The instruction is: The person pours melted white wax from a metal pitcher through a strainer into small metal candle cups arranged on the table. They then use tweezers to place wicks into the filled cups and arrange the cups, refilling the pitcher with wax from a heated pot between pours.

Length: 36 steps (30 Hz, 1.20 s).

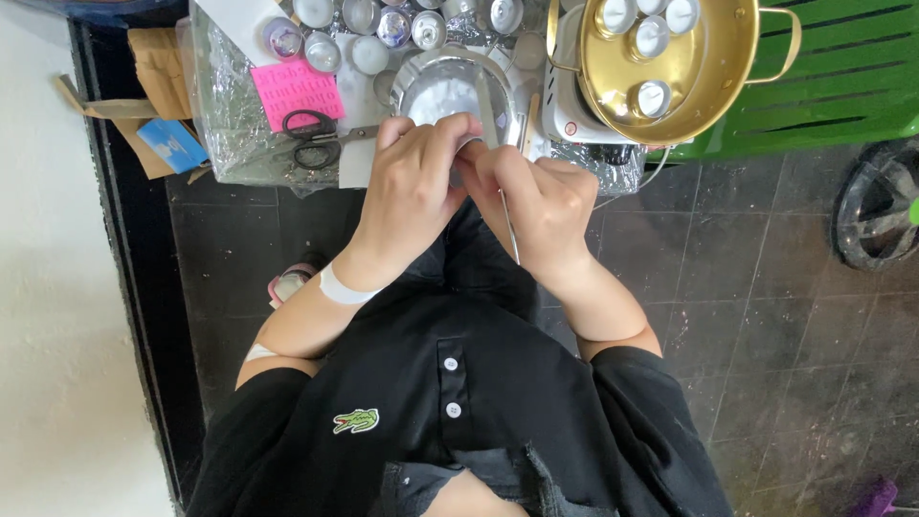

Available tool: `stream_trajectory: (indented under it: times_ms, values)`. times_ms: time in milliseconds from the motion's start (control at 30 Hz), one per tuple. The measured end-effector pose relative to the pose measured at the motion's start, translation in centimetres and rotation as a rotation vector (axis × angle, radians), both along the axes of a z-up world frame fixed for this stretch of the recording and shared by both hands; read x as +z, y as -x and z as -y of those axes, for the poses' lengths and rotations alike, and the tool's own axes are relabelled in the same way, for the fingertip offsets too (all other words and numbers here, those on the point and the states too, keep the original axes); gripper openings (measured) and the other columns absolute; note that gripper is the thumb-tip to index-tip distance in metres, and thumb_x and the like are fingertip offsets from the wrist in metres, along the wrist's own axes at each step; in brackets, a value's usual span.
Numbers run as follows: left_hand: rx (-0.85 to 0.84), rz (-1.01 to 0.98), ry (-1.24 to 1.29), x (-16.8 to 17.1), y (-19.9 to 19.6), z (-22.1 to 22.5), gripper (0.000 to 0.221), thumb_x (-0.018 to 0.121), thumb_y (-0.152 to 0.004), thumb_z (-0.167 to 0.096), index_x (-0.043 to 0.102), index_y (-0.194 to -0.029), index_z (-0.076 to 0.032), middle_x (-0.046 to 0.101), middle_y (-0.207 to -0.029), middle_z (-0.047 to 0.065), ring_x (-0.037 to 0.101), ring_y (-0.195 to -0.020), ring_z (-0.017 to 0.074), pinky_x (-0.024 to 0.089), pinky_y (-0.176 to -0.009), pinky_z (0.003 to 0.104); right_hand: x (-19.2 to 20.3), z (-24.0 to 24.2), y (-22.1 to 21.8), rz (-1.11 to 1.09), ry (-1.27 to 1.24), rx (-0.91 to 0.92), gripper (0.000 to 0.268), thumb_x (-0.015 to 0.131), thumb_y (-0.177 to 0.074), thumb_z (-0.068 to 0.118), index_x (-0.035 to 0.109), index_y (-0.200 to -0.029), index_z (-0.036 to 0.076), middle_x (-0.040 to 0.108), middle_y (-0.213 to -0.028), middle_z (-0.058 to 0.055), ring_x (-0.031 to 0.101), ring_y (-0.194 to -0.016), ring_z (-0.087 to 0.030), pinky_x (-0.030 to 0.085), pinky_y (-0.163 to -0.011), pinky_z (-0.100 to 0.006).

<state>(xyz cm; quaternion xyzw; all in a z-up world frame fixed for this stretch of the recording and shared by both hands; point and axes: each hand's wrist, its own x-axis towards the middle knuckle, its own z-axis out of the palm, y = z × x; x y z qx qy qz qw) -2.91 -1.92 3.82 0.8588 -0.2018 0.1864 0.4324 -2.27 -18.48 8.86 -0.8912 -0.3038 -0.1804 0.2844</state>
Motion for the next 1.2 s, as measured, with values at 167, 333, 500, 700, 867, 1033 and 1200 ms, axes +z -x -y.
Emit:
stream_trajectory:
  times_ms: [167, 333, 500, 700, 867, 1033, 1200]
  values:
    - [-0.034, -0.037, 0.062, 0.1, -0.1, 0.1, 0.049, 0.075, -0.083, 0.009, 0.052, -0.124, -0.005, 0.07, -0.096, 0.002, 0.069, -0.089, 0.0209, 0.043, -0.089, 0.035, -0.3, 0.0, -0.5, 0.08, 0.007, 0.027, 0.035, 0.089, -0.085, 0.004, 0.055, -0.083, 0.011, 0.059, -0.068, -0.001, 0.057, -0.055, -0.021, 0.04, -0.052, -0.031]
    - [-0.028, -0.013, 0.029, -0.3, -0.1, -0.1, 0.051, 0.076, -0.086, 0.007, 0.052, -0.129, -0.005, 0.069, -0.099, 0.006, 0.068, -0.091, 0.0244, 0.044, -0.091, 0.037, -1.7, 0.1, -0.4, 0.057, -0.077, -0.011, 0.042, 0.089, -0.079, 0.001, 0.048, -0.08, 0.009, 0.059, -0.069, -0.001, 0.058, -0.057, -0.02, 0.044, -0.054, -0.03]
    - [-0.089, -0.023, 0.041, -0.1, 0.0, -0.3, 0.057, 0.078, -0.078, 0.001, 0.052, -0.129, -0.003, 0.07, -0.102, 0.008, 0.067, -0.092, 0.026, 0.043, -0.091, 0.038, -2.3, 0.5, 0.0, -0.039, -0.23, -0.073, 0.049, 0.088, -0.081, -0.003, 0.041, -0.078, 0.009, 0.057, -0.067, -0.003, 0.059, -0.056, -0.016, 0.045, -0.055, -0.026]
    - [-0.083, -0.084, 0.08, -0.3, 0.2, -0.1, 0.046, 0.086, -0.088, -0.009, 0.056, -0.123, -0.007, 0.063, -0.078, 0.003, 0.063, -0.073, 0.0217, 0.044, -0.087, 0.036, -2.5, 0.9, 0.6, -0.21, -0.398, -0.055, 0.051, 0.085, -0.092, -0.001, 0.035, -0.091, 0.008, 0.073, -0.083, -0.006, 0.062, -0.059, -0.005, 0.048, -0.058, -0.019]
    - [-0.015, -0.075, 0.052, -1.8, -0.2, -0.3, 0.036, 0.081, -0.1, -0.015, 0.053, -0.122, -0.009, 0.068, -0.088, 0.004, 0.066, -0.079, 0.0244, 0.046, -0.091, 0.036, -2.6, 2.9, -0.7, -0.053, -0.599, -0.098, 0.038, 0.077, -0.09, -0.007, 0.04, -0.096, 0.005, 0.072, -0.096, -0.016, 0.048, -0.053, -0.006, 0.035, -0.047, -0.014]
    - [0.068, -0.111, 0.032, -1.7, -0.1, -1.7, 0.031, 0.082, -0.097, -0.016, 0.058, -0.116, -0.011, 0.068, -0.08, 0.004, 0.062, -0.074, 0.0259, 0.043, -0.088, 0.037, -1.0, 3.6, -2.8, -0.168, -0.886, 0.009, 0.034, 0.064, -0.098, -0.005, 0.035, -0.102, 0.011, 0.063, -0.1, -0.009, 0.053, -0.057, -0.007, 0.041, -0.048, -0.017]
    - [0.209, -0.215, 0.019, -3.4, -0.2, -3.7, 0.031, 0.083, -0.094, -0.016, 0.061, -0.115, -0.011, 0.066, -0.075, 0.004, 0.058, -0.069, 0.0271, 0.04, -0.085, 0.039, -5.5, 1.1, -8.6, -0.349, -0.587, -0.021, 0.012, 0.049, -0.114, -0.003, 0.048, -0.123, 0.005, 0.058, -0.096, -0.009, 0.055, -0.077, -0.013, 0.045, -0.069, -0.024]
